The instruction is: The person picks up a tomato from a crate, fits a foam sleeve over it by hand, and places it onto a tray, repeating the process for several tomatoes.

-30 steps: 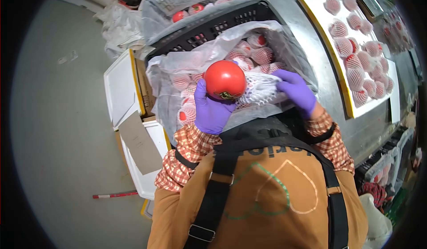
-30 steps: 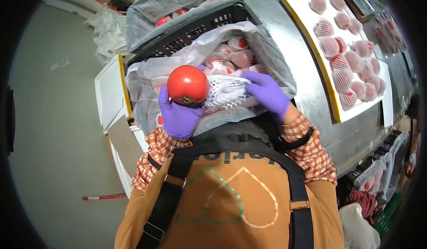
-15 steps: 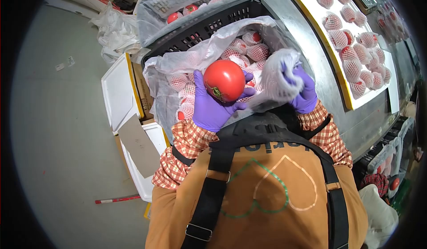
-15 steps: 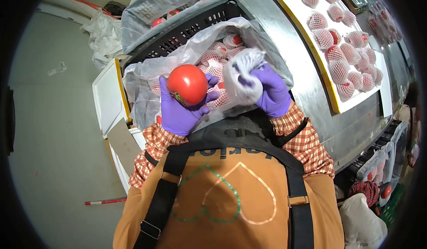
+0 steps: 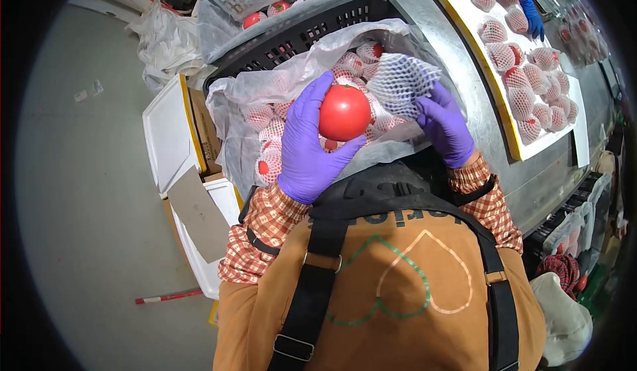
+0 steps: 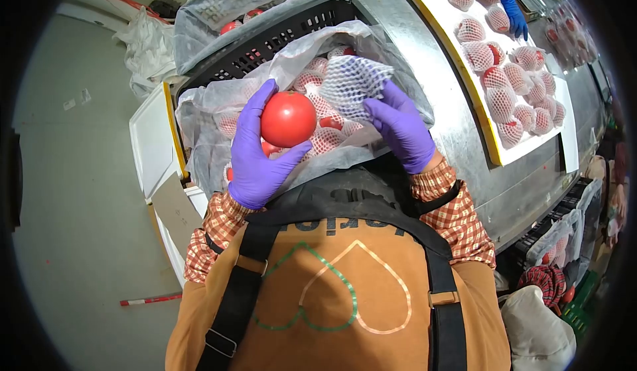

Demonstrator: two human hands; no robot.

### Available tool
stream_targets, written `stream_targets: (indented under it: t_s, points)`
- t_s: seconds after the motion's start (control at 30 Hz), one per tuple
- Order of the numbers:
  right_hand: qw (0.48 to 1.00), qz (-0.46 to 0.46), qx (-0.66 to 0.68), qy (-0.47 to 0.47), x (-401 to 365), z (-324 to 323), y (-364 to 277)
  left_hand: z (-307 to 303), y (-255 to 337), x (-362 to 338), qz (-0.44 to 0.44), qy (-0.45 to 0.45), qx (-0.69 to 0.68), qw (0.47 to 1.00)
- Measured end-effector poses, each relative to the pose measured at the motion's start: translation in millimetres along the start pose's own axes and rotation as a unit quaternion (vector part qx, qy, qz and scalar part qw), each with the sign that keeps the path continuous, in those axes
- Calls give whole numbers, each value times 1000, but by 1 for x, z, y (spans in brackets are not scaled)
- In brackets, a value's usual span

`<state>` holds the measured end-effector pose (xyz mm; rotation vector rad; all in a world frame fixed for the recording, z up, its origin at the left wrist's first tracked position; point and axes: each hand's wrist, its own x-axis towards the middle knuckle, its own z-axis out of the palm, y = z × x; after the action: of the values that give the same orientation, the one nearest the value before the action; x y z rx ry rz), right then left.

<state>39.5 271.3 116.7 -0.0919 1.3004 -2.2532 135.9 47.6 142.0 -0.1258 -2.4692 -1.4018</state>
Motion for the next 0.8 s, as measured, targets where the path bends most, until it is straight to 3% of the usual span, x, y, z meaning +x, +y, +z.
stream_targets:
  t_s: [0.07, 0.13, 0.3, 0.47, 0.53, 0.63, 0.8]
  points:
    - [997, -13, -64, -37, -5, 23, -3, -1, 7, 1, 13, 1, 16, 1000]
    - [991, -20, -85, -99, -2, 33, 3, -2, 15, 2, 58, -2, 116, 992]
    - [973, 29, -179, -141, -4, 55, 10, 2, 19, 3, 99, -27, 191, 976]
    - [983, 34, -147, -107, 0, 56, 11, 6, 12, 0, 117, -7, 187, 975]
    - [990, 29, -82, -108, 1, 53, 14, 12, 9, -3, 28, -12, 60, 998]
    - [987, 14, -132, -93, 1, 49, 19, 19, 8, -7, -50, -21, -58, 997]
    - [996, 5, -67, -66, 4, 43, 22, 18, 10, -6, -95, -47, -157, 982]
